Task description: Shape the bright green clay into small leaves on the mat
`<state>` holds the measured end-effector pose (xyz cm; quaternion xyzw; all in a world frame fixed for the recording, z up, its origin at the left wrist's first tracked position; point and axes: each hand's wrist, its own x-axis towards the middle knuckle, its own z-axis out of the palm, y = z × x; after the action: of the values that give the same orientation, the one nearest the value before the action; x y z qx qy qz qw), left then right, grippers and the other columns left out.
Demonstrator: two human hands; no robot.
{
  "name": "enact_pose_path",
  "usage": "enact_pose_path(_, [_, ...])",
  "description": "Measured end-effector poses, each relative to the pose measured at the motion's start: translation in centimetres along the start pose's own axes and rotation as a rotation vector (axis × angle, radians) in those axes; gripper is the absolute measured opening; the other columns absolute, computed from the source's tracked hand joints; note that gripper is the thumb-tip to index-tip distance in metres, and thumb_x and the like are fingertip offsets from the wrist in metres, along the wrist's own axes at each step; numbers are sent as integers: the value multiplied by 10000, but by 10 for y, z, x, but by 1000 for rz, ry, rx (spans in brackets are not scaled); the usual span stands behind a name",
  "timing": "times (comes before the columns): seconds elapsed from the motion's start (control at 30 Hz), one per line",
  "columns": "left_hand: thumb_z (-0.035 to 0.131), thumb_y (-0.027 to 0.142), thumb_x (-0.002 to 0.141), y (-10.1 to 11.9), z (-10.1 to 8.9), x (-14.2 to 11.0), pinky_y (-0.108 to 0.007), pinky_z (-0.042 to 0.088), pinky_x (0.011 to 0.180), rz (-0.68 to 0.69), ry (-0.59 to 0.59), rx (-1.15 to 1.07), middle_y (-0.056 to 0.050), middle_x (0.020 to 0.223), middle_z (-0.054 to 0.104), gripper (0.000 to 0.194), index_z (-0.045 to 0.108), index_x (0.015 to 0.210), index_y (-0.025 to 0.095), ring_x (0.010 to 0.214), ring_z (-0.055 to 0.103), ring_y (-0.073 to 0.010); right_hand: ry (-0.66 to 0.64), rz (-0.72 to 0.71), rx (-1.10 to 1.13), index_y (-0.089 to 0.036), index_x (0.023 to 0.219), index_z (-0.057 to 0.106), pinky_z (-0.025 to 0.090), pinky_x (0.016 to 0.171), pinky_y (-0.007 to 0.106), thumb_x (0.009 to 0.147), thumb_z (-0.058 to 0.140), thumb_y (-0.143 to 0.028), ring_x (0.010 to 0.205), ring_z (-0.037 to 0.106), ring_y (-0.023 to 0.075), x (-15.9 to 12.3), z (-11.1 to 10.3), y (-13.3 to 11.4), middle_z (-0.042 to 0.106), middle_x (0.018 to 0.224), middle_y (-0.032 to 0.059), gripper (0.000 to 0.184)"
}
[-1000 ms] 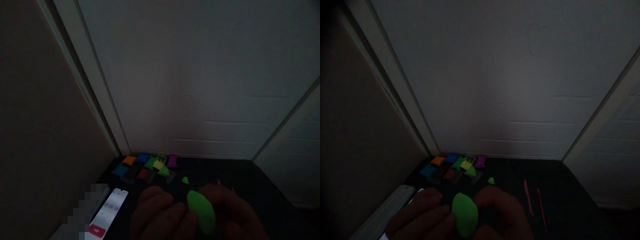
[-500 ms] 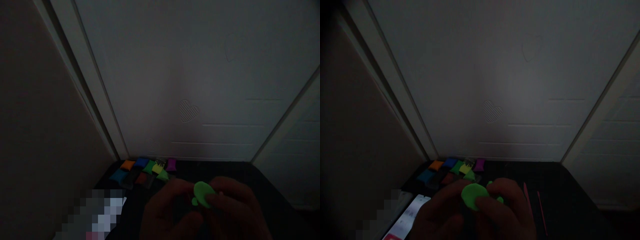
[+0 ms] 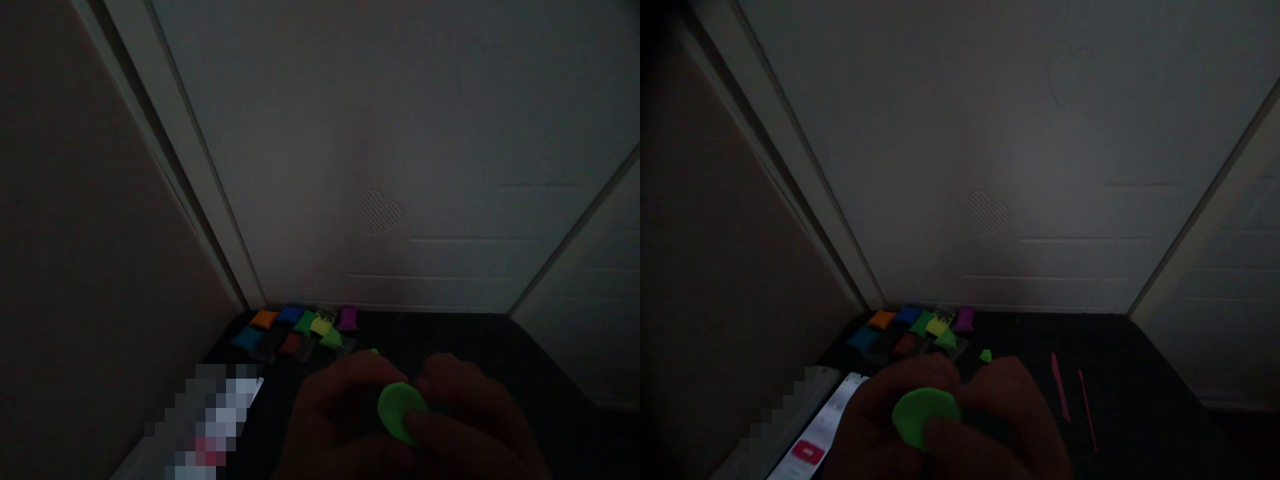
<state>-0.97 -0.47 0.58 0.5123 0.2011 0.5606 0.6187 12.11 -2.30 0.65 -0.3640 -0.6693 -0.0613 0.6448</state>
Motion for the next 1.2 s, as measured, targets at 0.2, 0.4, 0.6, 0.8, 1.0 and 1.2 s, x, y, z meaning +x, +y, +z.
enact_pose_path(0.2, [708, 282, 588, -1, 4, 0, -200, 451, 619, -66, -3, -87, 4, 770, 592, 275, 627, 848, 239, 696, 552, -117, -38, 74, 118, -291, 858, 639, 492, 455, 221, 736, 574, -262, 630, 582, 141, 1, 2, -3, 599, 749, 14, 141])
enact_pose_path(0.4, [667, 158, 636, -2, -5, 13, -204, 447, 674, 48, -23, 121, 5, 781, 598, 260, 635, 872, 263, 741, 550, -116, -185, 305, 306, -257, 727, 636, 519, 622, 241, 697, 625, -262, 775, 587, 151, 13, -5, 0, 574, 818, 17, 33])
enact_pose_path(0.6, [652, 119, 647, 0, -6, 17, -248, 443, 709, 124, -46, 210, -4, 814, 586, 147, 663, 704, 254, 786, 551, -138, -288, 610, 704, -252, 734, 614, 516, 605, 258, 718, 591, -268, 758, 585, 149, 7, 4, 7, 547, 845, 21, 32])
enact_pose_path(0.8, [662, 150, 637, 0, -9, 20, -267, 441, 695, 108, -75, 195, -13, 781, 563, 74, 645, 657, 220, 768, 538, -143, -325, 739, 904, -239, 705, 620, 487, 606, 236, 697, 604, -228, 714, 547, 122, 9, 6, 11, 500, 769, 2, 21])
enact_pose_path(1.0, [669, 174, 633, 2, -5, 18, -278, 421, 720, 72, -29, 173, -15, 768, 549, 40, 637, 646, 196, 762, 524, -141, -309, 965, 1120, -215, 636, 614, 461, 591, 217, 653, 640, -245, 629, 505, 95, 9, 12, 13, 496, 653, -24, 43])
enact_pose_path(1.2, [661, 185, 644, 1, -7, 17, -262, 401, 722, 38, -25, 93, -11, 785, 542, 67, 646, 706, 204, 784, 509, -138, -343, 972, 1051, -250, 714, 645, 454, 605, 197, 665, 638, -217, 661, 536, 86, 4, 8, 13, 560, 701, -30, 60])
